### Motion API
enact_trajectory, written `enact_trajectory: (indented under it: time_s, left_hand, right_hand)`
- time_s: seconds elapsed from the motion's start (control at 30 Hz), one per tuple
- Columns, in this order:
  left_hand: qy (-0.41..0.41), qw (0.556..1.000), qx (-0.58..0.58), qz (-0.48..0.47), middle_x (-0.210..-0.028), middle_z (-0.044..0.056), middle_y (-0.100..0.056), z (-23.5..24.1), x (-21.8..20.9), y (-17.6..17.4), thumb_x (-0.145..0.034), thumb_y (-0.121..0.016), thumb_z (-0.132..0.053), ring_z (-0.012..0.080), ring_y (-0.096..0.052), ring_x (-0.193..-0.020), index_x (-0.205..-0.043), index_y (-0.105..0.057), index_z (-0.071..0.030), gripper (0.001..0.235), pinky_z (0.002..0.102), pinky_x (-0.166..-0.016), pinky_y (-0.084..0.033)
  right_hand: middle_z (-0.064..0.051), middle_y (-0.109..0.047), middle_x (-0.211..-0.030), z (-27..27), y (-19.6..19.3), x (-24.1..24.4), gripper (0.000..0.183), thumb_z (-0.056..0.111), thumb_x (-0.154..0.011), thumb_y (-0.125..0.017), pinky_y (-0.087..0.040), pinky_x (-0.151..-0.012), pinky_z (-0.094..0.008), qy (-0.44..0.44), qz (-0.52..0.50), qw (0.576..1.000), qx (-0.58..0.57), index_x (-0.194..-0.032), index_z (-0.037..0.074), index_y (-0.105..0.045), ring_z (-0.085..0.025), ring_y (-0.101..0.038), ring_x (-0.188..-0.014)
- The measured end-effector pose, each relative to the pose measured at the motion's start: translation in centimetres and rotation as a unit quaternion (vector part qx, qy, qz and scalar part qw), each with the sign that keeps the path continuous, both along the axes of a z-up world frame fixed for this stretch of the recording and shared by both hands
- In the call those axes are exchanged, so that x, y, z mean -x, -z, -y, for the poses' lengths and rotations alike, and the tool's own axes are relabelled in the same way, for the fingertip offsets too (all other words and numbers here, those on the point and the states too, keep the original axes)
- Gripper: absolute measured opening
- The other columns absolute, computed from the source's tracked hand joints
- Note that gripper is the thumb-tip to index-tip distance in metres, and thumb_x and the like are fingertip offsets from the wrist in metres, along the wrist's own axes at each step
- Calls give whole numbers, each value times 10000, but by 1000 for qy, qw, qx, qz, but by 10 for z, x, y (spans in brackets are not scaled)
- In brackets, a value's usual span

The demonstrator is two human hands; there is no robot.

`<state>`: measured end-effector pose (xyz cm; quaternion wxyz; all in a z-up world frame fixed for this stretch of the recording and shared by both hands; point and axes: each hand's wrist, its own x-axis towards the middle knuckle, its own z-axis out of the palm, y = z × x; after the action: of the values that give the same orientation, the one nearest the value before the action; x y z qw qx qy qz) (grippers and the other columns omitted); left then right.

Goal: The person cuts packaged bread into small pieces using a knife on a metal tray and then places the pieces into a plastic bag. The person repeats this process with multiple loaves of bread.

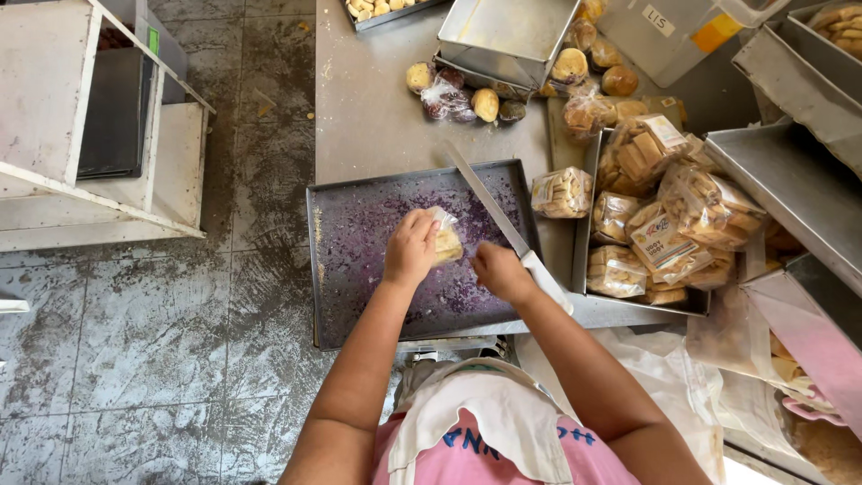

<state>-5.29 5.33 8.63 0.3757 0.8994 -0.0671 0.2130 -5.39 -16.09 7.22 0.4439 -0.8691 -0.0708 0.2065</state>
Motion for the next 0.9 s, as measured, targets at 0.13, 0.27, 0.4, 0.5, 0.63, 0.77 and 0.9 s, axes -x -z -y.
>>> enact_trajectory:
  time_s: [0.13,0.27,0.4,0.5,0.63,0.77,0.9]
  left_hand:
    - [17,1000,-10,15,-1128,130,-720,0,-8,6,-977,-661,-192,344,-684,-1023,-1018,-700,-41,162,432,-878,-567]
    - [36,998,4,-45,-1122,104,-723,14,-10,9,-993,-630,-190,295,-720,-939,-970,-691,-56,149,397,-798,-596]
    - [15,999,-9,-28,-988,90,-743,22,-10,14,-977,-653,-209,299,-719,-834,-917,-700,-64,164,413,-715,-585]
    - [-30,994,-4,-104,-871,87,-735,26,-15,31,-998,-638,-236,269,-689,-732,-870,-692,-64,221,406,-641,-562]
    - [-162,928,176,-285,-730,61,-663,25,-47,71,-1076,-560,-297,187,-602,-615,-853,-669,-38,358,367,-567,-517]
    - [-202,884,363,-212,-698,51,-646,23,-70,125,-1042,-655,-264,141,-515,-638,-868,-686,19,334,329,-600,-469]
    - [-196,750,576,-260,-766,21,-607,26,-82,159,-1022,-647,-280,138,-502,-665,-964,-713,14,307,335,-604,-454]
  right_hand:
    - [-101,-704,-802,-6,-5,1,284,304,-1033,-556,-597,-559,-316,113,-95,982,-119,-995,26,-598,-180,-732,-647]
    - [-136,-704,-808,-8,-6,-13,337,293,-1014,-664,-607,-566,-347,100,-145,983,-59,-978,-34,-591,-213,-727,-676]
    - [-132,-738,-810,-3,20,-13,270,226,-1002,-593,-638,-596,-331,24,-185,974,-125,-999,-41,-631,-202,-768,-678]
    - [-124,-749,-811,-6,23,2,218,174,-984,-579,-634,-623,-310,9,-150,981,-122,-992,-27,-663,-189,-768,-677]
    - [-121,-764,-766,-11,7,17,190,103,-953,-589,-594,-635,-290,10,-63,994,-92,-869,-46,-672,-165,-774,-672]
    - [-111,-765,-745,-6,12,21,206,91,-945,-588,-590,-627,-290,57,-67,990,-108,-814,-47,-666,-157,-771,-663]
    - [-110,-753,-784,9,40,21,239,157,-985,-583,-576,-644,-309,87,-90,978,-165,-877,-46,-647,-182,-767,-692]
